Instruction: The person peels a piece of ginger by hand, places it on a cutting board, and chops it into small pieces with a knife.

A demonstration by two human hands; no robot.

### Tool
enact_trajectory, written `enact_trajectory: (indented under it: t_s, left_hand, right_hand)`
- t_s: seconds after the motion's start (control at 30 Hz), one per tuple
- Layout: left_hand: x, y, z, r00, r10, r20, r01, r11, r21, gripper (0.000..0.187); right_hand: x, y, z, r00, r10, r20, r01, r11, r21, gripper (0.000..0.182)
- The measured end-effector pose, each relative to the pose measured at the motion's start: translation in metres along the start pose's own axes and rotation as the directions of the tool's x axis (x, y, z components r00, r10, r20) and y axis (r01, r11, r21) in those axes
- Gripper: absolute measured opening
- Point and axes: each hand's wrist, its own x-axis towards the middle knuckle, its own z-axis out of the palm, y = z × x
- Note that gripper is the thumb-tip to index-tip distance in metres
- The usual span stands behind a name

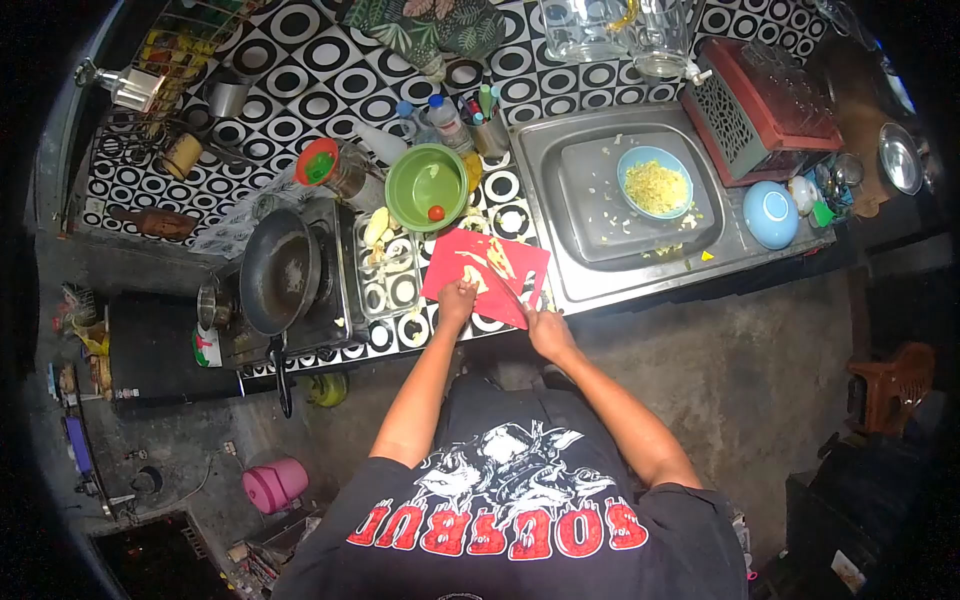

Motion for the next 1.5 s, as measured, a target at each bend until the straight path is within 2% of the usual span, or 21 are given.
enact_trajectory:
  t_s: [0.03, 0.07, 0.2, 0.37, 0.47, 0.53, 0.57, 0.63, 0.67, 0.73, 0.83, 1.03, 1.23, 1.5]
  left_hand:
    - [-0.004, -0.001, 0.001, 1.000, -0.007, -0.019, 0.006, 0.999, -0.036, 0.025]
    - [-0.005, -0.001, 0.002, 1.000, -0.006, -0.015, 0.005, 0.999, -0.035, 0.025]
    - [-0.012, 0.002, 0.006, 0.997, -0.040, -0.066, 0.034, 0.994, -0.099, 0.027]
    - [-0.013, 0.003, 0.008, 0.995, -0.074, -0.071, 0.064, 0.989, -0.130, 0.021]
    - [-0.014, 0.003, 0.007, 0.993, -0.101, -0.067, 0.090, 0.985, -0.149, 0.026]
    - [-0.009, 0.001, 0.006, 0.983, -0.184, -0.006, 0.178, 0.960, -0.217, 0.025]
    - [-0.007, -0.001, 0.005, 0.983, -0.185, -0.002, 0.180, 0.960, -0.214, 0.025]
    - [-0.005, 0.001, 0.002, 0.945, -0.316, 0.086, 0.326, 0.884, -0.335, 0.023]
    - [-0.006, 0.003, 0.002, 0.944, -0.317, 0.088, 0.328, 0.884, -0.333, 0.023]
    - [-0.005, 0.000, 0.003, 0.947, -0.312, 0.077, 0.319, 0.880, -0.353, 0.021]
    - [-0.006, -0.003, 0.007, 0.943, -0.323, 0.077, 0.325, 0.854, -0.407, 0.017]
    - [-0.005, -0.003, 0.001, 0.926, -0.358, 0.122, 0.376, 0.834, -0.404, 0.012]
    - [-0.005, -0.002, -0.001, 0.935, -0.326, 0.138, 0.354, 0.847, -0.396, 0.015]
    - [0.000, 0.000, -0.006, 0.911, -0.378, 0.166, 0.411, 0.797, -0.442, 0.019]
  right_hand:
    - [-0.001, -0.006, 0.005, 1.000, -0.012, -0.020, 0.012, 1.000, 0.025, 0.070]
    - [0.004, -0.009, 0.014, 0.998, 0.050, -0.023, -0.049, 0.998, 0.050, 0.070]
    - [0.013, -0.025, 0.035, 0.999, 0.031, -0.025, -0.027, 0.991, 0.129, 0.069]
    - [0.017, -0.033, 0.050, 0.998, 0.043, -0.044, -0.037, 0.990, 0.134, 0.068]
    - [0.016, -0.033, 0.052, 0.994, 0.103, 0.047, -0.108, 0.987, 0.121, 0.061]
    - [0.014, -0.033, 0.055, 0.998, 0.034, -0.061, -0.026, 0.991, 0.135, 0.065]
    - [0.014, -0.032, 0.056, 0.997, 0.038, -0.061, -0.030, 0.990, 0.137, 0.065]
    - [0.013, -0.032, 0.059, 1.000, 0.019, -0.024, -0.016, 0.992, 0.128, 0.063]
    - [0.014, -0.031, 0.059, 0.999, 0.023, -0.024, -0.019, 0.991, 0.130, 0.063]
    - [0.015, -0.033, 0.057, 0.988, 0.128, 0.081, -0.133, 0.990, 0.049, 0.065]
    - [0.014, -0.041, 0.054, 0.993, 0.115, -0.007, -0.115, 0.993, -0.013, 0.068]
    - [0.005, -0.060, 0.051, 0.989, 0.147, 0.000, -0.146, 0.980, -0.138, 0.067]
    - [0.020, -0.054, 0.059, 0.991, 0.134, 0.024, -0.130, 0.982, -0.138, 0.067]
    - [0.050, -0.059, 0.042, 0.985, 0.158, 0.062, -0.150, 0.982, -0.118, 0.071]
